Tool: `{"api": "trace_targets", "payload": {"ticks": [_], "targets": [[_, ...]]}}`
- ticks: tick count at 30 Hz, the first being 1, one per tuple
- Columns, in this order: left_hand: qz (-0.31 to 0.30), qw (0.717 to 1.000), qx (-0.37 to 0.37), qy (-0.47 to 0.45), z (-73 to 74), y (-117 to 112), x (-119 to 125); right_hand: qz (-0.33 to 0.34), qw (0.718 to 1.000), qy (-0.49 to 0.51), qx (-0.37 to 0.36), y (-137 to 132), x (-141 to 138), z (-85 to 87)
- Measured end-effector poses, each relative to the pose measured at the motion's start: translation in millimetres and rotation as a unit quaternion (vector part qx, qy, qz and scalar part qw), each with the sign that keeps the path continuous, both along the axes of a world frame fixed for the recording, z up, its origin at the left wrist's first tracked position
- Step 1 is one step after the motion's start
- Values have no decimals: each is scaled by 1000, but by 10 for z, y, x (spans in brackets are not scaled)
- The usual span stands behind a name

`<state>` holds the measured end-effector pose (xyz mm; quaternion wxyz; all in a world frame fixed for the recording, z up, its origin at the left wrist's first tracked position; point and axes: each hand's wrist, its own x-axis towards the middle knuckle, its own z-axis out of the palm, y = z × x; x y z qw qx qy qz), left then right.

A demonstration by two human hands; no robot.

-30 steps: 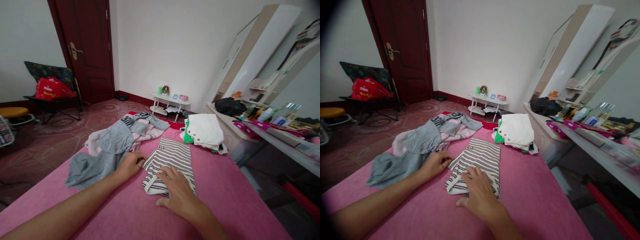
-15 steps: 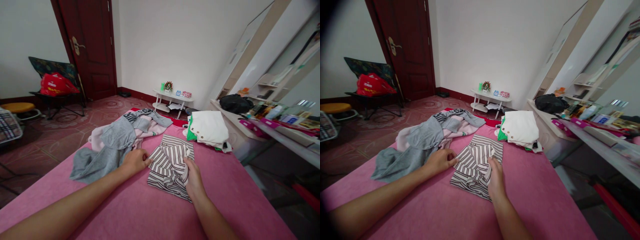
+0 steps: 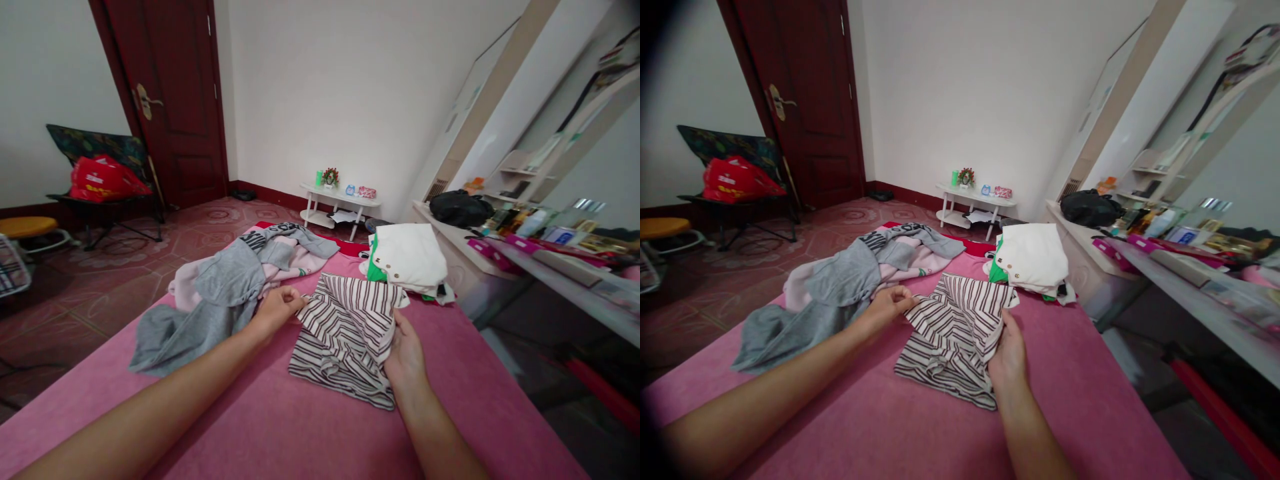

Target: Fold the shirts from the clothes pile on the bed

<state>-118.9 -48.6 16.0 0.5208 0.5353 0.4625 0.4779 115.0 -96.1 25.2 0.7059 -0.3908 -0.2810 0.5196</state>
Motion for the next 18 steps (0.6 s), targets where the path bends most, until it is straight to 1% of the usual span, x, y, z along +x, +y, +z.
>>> {"api": "trace_targets", "payload": {"ticks": [3, 4, 5, 6, 7, 8, 9, 11, 12, 13, 14, 15, 16, 18], "targets": [[14, 999, -12, -39, 99, 10, 130, -14, 997, 50, -56, -3, 27, 67], [24, 999, -1, -43, 136, 9, 175, -21, 995, 67, -73, 0, 32, 86], [32, 999, 25, -33, 173, 3, 223, -28, 993, 78, -85, 4, 36, 102], [30, 997, 66, -5, 207, -12, 275, -33, 992, 85, -93, 8, 39, 113], [13, 992, 119, 45, 233, -38, 332, -35, 991, 85, -93, 13, 43, 121], [-24, 978, 175, 113, 246, -75, 393, -37, 993, 79, -85, 15, 47, 124], [-81, 953, 223, 188, 241, -121, 454, -42, 994, 67, -69, 14, 52, 125], [-214, 880, 283, 314, 181, -237, 566, -57, 998, 25, -21, -3, 59, 122], [-262, 847, 299, 354, 135, -300, 609, -63, 998, -4, 2, -20, 59, 121], [-292, 823, 307, 378, 92, -366, 637, -64, 997, -37, 20, -43, 55, 122], [-307, 811, 311, 388, 61, -432, 650, -59, 995, -74, 33, -70, 45, 127], [-313, 808, 312, 389, 52, -499, 645, -50, 991, -114, 41, -100, 28, 134], [-319, 811, 308, 382, 69, -567, 626, -39, 986, -156, 48, -132, 4, 145], [-363, 812, 296, 349, 176, -699, 561, -19, 969, -238, 61, -190, -61, 174]]}}
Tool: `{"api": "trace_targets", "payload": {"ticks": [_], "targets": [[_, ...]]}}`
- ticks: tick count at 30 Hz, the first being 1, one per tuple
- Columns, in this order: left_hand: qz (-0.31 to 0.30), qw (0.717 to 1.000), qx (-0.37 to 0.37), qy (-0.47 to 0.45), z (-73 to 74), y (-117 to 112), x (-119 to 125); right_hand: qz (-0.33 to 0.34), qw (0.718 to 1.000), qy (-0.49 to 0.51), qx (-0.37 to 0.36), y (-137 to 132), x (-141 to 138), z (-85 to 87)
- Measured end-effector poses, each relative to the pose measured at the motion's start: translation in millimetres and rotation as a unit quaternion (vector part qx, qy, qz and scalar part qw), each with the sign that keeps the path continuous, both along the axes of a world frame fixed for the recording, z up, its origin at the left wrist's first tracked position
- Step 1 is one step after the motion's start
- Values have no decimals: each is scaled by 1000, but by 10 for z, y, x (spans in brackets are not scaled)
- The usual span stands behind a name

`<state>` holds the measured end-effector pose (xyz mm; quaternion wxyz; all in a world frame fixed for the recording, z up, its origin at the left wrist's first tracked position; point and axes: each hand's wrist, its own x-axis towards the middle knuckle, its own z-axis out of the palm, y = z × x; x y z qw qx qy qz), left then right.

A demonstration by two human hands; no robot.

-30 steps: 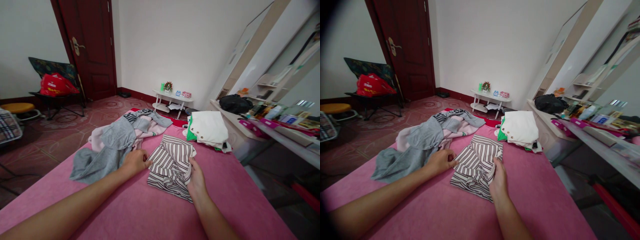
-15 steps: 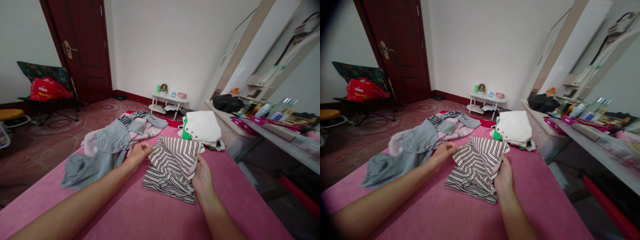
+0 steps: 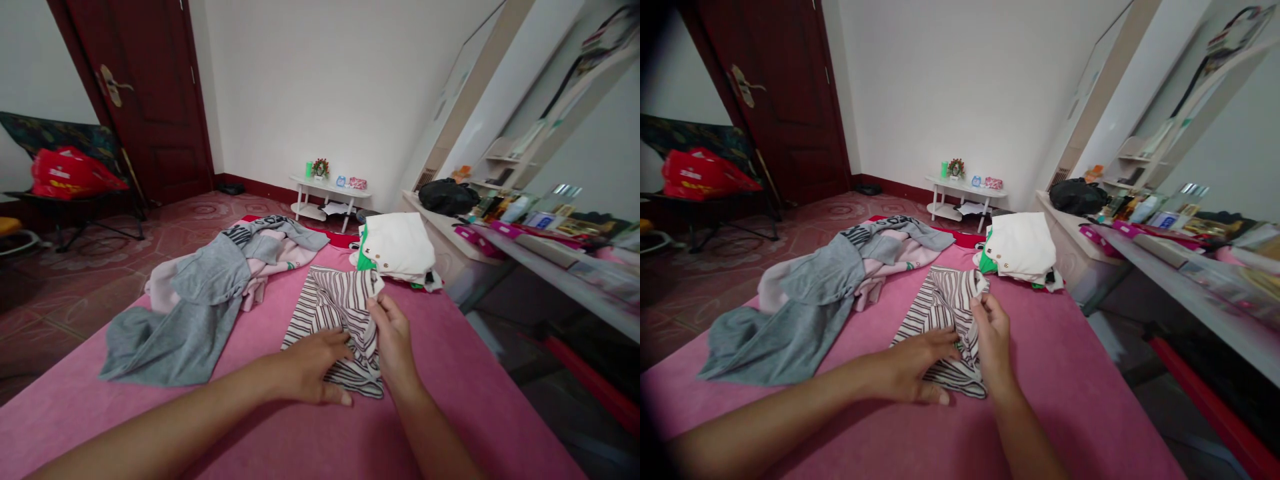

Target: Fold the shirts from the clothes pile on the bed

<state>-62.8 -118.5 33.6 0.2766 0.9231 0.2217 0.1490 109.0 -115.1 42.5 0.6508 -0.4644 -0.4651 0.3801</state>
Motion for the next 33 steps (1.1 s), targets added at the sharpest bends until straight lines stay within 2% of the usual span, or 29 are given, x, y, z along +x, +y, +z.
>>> {"api": "trace_targets", "payload": {"ticks": [2, 3, 4, 6, 9, 11, 14, 18, 23, 26, 28, 30, 32, 33], "targets": [[-39, 998, -43, -19, 146, -98, -66, 13, 998, -63, 4, -39, -67, 31], [-35, 997, -60, -34, 206, -118, -86, 17, 997, -76, 4, -48, -92, 44], [-13, 996, -67, -50, 245, -112, -94, 13, 997, -74, 6, -47, -108, 54], [72, 993, -47, -75, 249, -12, -78, -16, 1000, -24, 11, -24, -107, 63], [189, 977, 40, -88, 112, 296, -9, -55, 993, 104, 5, 44, -41, 75], [223, 968, 82, -83, -11, 503, 44, -68, 985, 160, -7, 84, 15, 98], [222, 967, 109, -59, -185, 683, 121, -90, 978, 190, -8, 111, 67, 142], [210, 968, 136, -4, -363, 702, 171, -82, 981, 173, -1, 100, 51, 133], [184, 974, 131, 16, -380, 664, 133, -55, 994, 94, 9, 58, -36, 52], [193, 977, 85, -40, -353, 701, 133, -52, 997, 58, 22, 24, -78, 59], [230, 962, -16, -149, -364, 764, 134, -52, 997, 40, 35, -14, -105, 92], [280, 912, -135, -266, -391, 855, 99, -30, 999, 2, 36, -66, -141, 132], [328, 859, -214, -329, -413, 954, 0, 58, 995, -80, 2, -119, -179, 161], [350, 843, -232, -336, -416, 1000, -75, 115, 985, -125, -26, -137, -192, 165]]}}
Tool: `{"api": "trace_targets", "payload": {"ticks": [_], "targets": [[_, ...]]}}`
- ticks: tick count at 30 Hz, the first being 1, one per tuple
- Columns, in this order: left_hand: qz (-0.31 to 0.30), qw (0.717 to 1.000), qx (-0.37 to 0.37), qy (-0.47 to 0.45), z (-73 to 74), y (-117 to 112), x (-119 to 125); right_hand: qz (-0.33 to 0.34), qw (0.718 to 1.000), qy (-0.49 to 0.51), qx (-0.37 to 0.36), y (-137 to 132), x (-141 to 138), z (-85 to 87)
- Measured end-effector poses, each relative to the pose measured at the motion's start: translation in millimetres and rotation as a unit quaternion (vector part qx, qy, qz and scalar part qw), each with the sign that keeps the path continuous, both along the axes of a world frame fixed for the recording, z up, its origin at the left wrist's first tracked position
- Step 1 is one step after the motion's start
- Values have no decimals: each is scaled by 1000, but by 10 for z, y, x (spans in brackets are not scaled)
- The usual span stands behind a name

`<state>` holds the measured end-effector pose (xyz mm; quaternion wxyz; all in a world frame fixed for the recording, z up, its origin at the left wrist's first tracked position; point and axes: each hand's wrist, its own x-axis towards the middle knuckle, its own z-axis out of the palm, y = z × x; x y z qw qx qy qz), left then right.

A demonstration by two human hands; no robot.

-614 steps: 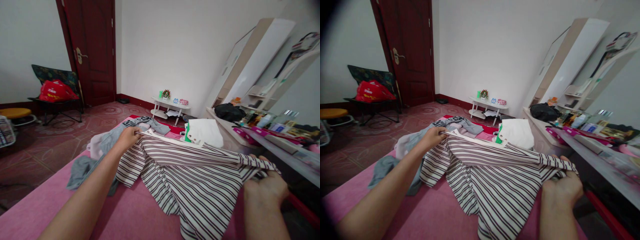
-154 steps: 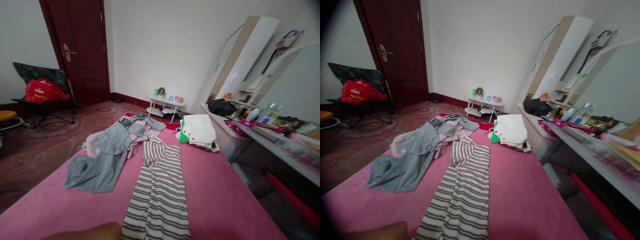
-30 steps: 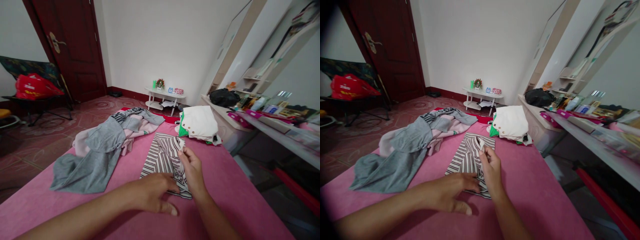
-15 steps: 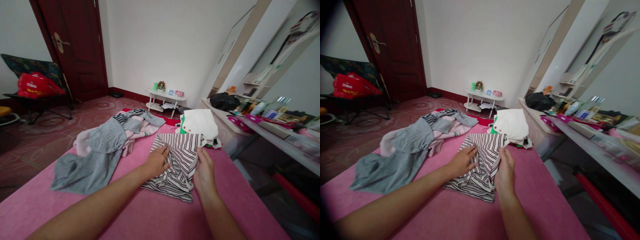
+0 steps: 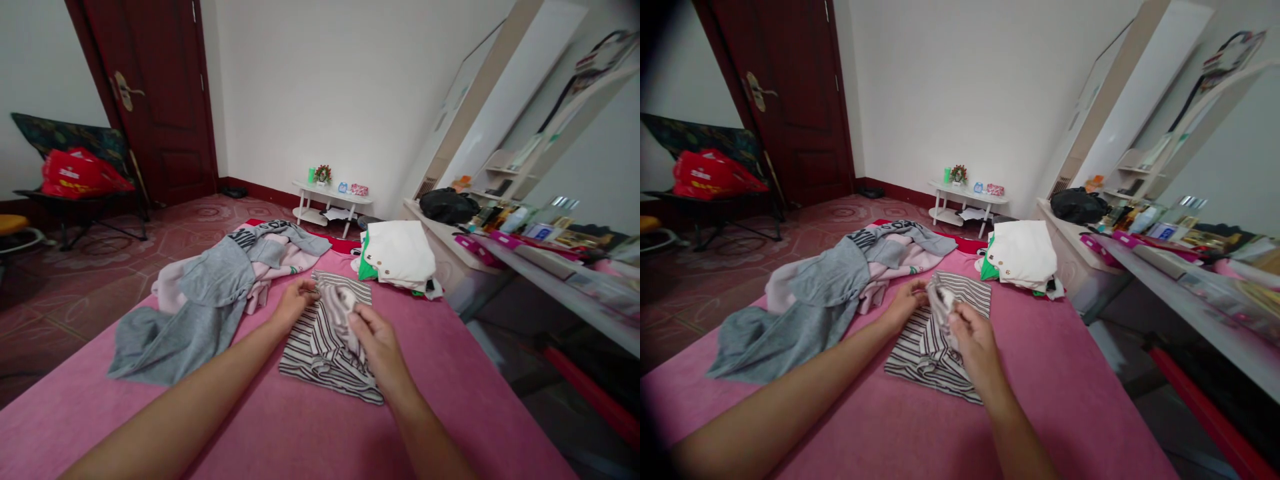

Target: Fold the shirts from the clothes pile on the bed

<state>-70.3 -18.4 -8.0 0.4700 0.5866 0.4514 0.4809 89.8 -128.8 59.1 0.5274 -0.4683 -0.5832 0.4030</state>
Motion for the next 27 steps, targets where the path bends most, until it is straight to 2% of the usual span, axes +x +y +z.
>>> {"api": "trace_targets", "payload": {"ticks": [2, 3, 4, 6, 7, 9, 11, 13, 14, 16, 18, 22, 24, 27], "targets": [[32, 999, -35, -5, 17, 75, -178, 81, 992, -88, -46, -5, 10, -19], [43, 998, -52, -4, 37, 101, -267, 88, 987, -127, -48, 11, 40, -44], [48, 996, -69, 4, 61, 118, -347, 68, 983, -169, -34, 39, 90, -77], [42, 994, -98, 39, 118, 123, -458, -28, 960, -279, 3, 113, 238, -157], [33, 992, -111, 59, 148, 110, -484, -83, 935, -344, 6, 151, 325, -196], [-6, 982, -131, 139, 210, 55, -487, -160, 871, -462, -48, 206, 489, -255], [-43, 953, -104, 283, 275, -32, -447, -172, 812, -540, -139, 222, 601, -280], [-60, 901, -47, 428, 337, -129, -394, -154, 780, -574, -194, 211, 646, -284], [-64, 880, -25, 470, 364, -173, -368, -143, 781, -575, -197, 203, 647, -287], [-89, 876, -12, 474, 407, -244, -317, -119, 811, -545, -174, 198, 625, -304], [-120, 894, -2, 432, 441, -301, -255, -107, 857, -485, -137, 212, 585, -334], [-127, 938, 97, 307, 521, -488, -68, -144, 923, -355, -43, 216, 478, -334], [-187, 951, 121, 214, 570, -637, 36, -134, 945, -298, -20, 174, 419, -289], [-304, 947, 85, 61, 578, -809, 159, -98, 952, -284, -63, 109, 358, -252]]}}
